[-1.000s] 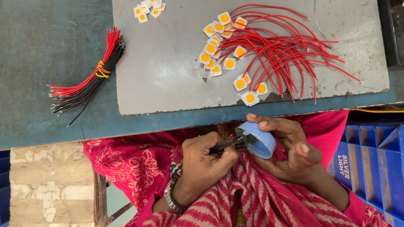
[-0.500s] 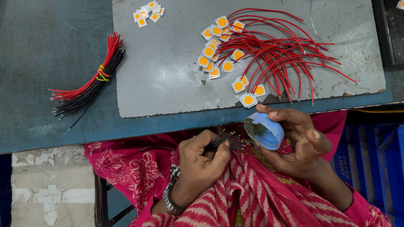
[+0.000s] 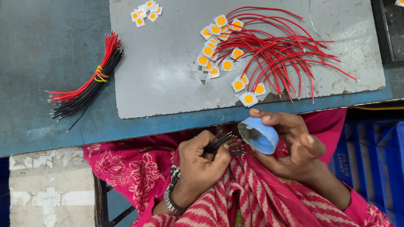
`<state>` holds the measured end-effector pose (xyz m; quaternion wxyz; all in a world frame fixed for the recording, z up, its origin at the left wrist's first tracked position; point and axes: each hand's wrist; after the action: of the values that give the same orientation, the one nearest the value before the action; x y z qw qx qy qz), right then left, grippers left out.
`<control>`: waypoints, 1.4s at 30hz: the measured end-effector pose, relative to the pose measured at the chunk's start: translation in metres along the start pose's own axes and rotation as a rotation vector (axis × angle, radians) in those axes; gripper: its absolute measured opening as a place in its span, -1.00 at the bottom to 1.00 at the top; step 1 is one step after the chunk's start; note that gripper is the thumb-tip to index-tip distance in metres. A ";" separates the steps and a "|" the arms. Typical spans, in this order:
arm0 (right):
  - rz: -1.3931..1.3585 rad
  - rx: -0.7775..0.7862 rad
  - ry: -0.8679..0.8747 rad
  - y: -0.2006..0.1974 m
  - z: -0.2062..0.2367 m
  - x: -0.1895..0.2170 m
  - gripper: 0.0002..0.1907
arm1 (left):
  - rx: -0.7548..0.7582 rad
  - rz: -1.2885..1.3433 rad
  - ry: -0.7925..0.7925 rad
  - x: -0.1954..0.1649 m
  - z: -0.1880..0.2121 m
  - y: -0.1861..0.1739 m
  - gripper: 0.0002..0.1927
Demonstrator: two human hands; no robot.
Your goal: The person strips insulation from the ends of red and black wires with pliers, dips the stripped ends into a small container of flux, and uses a soldering iron to solder the wire ends onto the pads of small square LED chips on the workbench, working through the components one at a time.
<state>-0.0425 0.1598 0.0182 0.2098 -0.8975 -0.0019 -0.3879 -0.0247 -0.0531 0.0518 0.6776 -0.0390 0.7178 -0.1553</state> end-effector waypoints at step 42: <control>0.009 -0.009 0.033 0.001 -0.002 -0.003 0.23 | 0.020 -0.067 0.019 0.000 -0.002 -0.004 -0.64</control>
<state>-0.0462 0.1589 0.0167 0.2076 -0.8919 0.0075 -0.4016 -0.0277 -0.0570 0.0526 0.6654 -0.0547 0.7210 -0.1855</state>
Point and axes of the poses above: each hand's wrist, its own z-axis away from the middle knuckle, its own y-axis out of the palm, x = y × z, and after that the axes turned 9 degrees about x, right-handed
